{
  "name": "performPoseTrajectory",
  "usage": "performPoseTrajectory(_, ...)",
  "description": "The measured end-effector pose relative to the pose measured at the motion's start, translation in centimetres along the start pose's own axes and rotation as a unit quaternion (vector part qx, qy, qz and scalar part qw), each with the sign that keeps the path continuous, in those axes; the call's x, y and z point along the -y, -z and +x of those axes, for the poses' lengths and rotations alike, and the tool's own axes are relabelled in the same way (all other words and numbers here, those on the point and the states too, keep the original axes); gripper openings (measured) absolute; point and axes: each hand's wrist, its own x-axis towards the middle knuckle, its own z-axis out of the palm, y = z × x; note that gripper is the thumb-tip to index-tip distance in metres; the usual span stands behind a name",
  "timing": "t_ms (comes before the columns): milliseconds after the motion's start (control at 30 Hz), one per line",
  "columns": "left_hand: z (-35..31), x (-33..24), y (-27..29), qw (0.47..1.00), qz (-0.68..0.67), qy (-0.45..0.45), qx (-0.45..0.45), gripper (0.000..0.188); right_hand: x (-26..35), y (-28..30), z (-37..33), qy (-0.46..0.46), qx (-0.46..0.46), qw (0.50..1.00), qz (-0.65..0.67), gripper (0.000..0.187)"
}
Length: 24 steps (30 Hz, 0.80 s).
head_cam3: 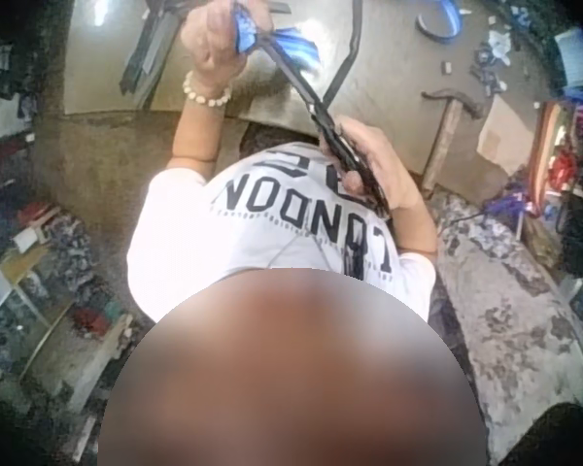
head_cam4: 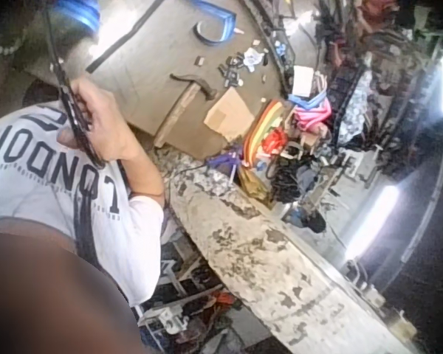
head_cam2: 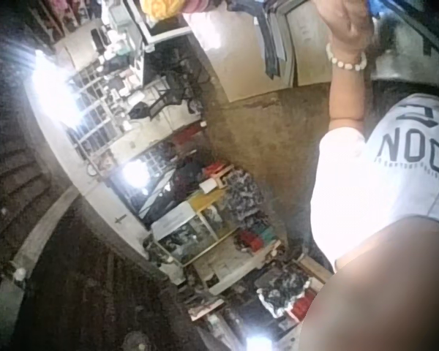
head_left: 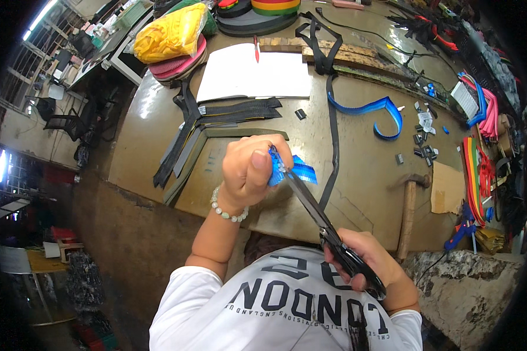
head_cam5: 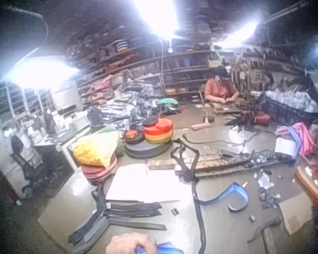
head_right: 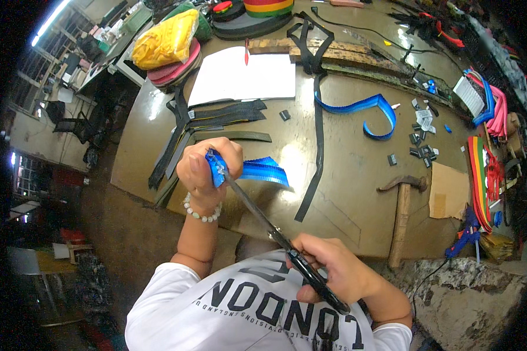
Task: The person assembles a blue strap by applying hot glue to a black strap, attaching metal buckles, and trimming excess material. They repeatedly align, glue, and press the components together on a workbench.
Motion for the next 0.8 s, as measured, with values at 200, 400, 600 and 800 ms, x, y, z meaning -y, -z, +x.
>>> performPoseTrajectory(200, 0.2, -0.2, 0.4, 0.996, 0.053, -0.056, 0.040, 0.067, 0.7, -0.4, -0.8, -0.020, -0.021, 1.000, -0.001, 0.017)
performPoseTrajectory(400, -0.4, 0.8, 0.3, 0.996, -0.020, -0.074, 0.049, 0.057, -0.2, -0.8, -0.6, -0.034, 0.000, 0.999, 0.041, 0.023)
performPoseTrajectory(600, -1.7, 1.5, -0.6, 0.997, -0.078, -0.007, 0.018, 0.060, -0.9, -0.9, -0.3, -0.023, 0.048, 0.998, 0.024, 0.028)
performPoseTrajectory(800, -2.0, 1.9, -1.0, 0.990, -0.140, 0.023, 0.009, 0.063, 0.4, -0.4, -0.9, -0.091, 0.079, 0.993, -0.010, 0.026)
